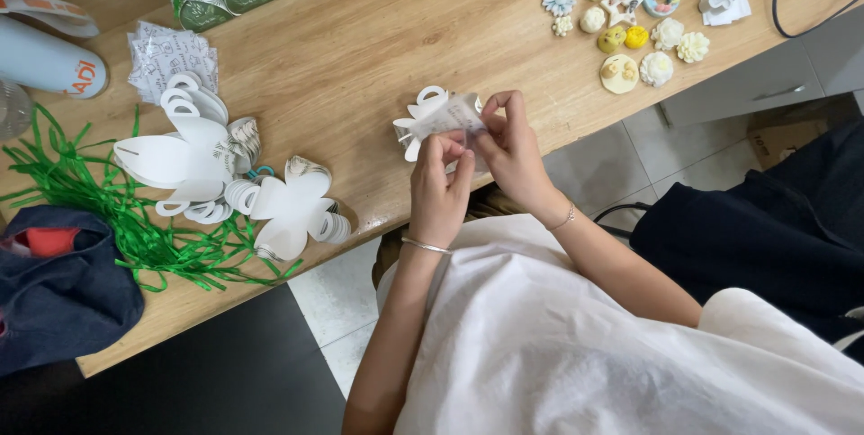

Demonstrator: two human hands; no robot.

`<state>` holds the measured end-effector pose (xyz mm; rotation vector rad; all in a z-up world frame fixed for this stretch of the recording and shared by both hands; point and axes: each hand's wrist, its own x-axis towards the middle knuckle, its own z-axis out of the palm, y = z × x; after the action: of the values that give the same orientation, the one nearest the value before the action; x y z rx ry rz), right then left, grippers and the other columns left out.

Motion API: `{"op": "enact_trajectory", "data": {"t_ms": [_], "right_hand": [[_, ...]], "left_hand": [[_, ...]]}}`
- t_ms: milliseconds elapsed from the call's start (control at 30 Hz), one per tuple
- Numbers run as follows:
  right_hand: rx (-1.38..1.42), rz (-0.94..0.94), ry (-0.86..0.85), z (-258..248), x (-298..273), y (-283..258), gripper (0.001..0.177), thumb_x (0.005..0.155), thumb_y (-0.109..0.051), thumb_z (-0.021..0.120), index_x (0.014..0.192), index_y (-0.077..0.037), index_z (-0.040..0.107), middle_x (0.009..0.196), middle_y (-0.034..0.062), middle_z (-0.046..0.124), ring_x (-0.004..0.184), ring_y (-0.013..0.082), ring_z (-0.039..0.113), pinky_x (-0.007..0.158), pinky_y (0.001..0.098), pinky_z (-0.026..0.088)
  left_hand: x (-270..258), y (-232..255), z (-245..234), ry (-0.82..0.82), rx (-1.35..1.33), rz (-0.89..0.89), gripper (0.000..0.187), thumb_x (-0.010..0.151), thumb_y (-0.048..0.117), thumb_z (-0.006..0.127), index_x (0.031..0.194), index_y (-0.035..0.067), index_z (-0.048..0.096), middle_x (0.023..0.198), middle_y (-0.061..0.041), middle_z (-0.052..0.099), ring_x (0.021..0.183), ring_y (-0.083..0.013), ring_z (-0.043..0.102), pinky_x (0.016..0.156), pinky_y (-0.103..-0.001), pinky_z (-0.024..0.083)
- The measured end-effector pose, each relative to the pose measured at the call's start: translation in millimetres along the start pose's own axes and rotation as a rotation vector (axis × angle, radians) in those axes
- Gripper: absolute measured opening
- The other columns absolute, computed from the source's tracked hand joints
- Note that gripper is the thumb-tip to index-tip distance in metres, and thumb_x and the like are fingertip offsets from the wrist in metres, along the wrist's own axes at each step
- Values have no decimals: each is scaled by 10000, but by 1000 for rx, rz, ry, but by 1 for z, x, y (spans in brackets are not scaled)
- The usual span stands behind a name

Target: The person places small flower-shaped soaps into plastic bags, ties the bags with green ribbons, and then places the bags into white butterfly-shaped boxes.

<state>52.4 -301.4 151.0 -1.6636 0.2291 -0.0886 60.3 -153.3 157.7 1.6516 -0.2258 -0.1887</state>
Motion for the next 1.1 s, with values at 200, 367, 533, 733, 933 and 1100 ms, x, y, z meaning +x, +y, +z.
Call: {"op": "enact_trajectory", "data": {"t_ms": [200,367,533,733,933,1100], "right_hand": [[-382,-178,-125,-3,4,-5,247,855,126,591,1043,-17,663,944,121,695,808,155,644,678,298,517],[-295,-21,-237,-16,10,-15,381,886,1,681,1265,-37,676,1011,103,759,901,116,658,800,271,551],[26,44,-300,-48,25,7,351,864,-75,766,1175,63,680,1034,75,739,917,91,631,806,275,561],[-58,241,-305,-65,30,-15,343,820,-162,824,1104,7,731,931,34,768,846,105,687,756,279,581],[-86,106,-600,-77,25,13,397,758,-122,863,1115,-4,733,939,55,776,867,121,680,816,302,573],[166,205,-572,-91,28,20,457,831,-50,812,1262,-15,666,1088,47,748,973,104,667,874,292,581]], "left_hand": [[-5,-19,2,12,177,216,149,1068,138,601,1101,21,516,1351,-200,507,1454,-398,443,1150,-487,433],[-7,6,12,-118,156,166,132,1038,185,591,1074,63,555,1620,-252,273,1519,-440,319,1139,-498,412],[-3,23,27,-253,501,152,365,965,374,769,1175,136,591,1696,-199,171,1565,-490,147,1165,-747,174],[27,48,7,-298,827,241,1239,533,556,933,1565,227,330,1669,-167,130,1546,-395,147,1139,-805,100],[47,53,19,-392,942,259,1199,481,418,957,1499,223,353,1516,-95,394,1478,-312,263,1104,-798,7],[40,15,26,-384,966,209,1022,652,336,904,1532,200,401,1246,-57,514,1322,-242,471,1259,-715,37]]}}
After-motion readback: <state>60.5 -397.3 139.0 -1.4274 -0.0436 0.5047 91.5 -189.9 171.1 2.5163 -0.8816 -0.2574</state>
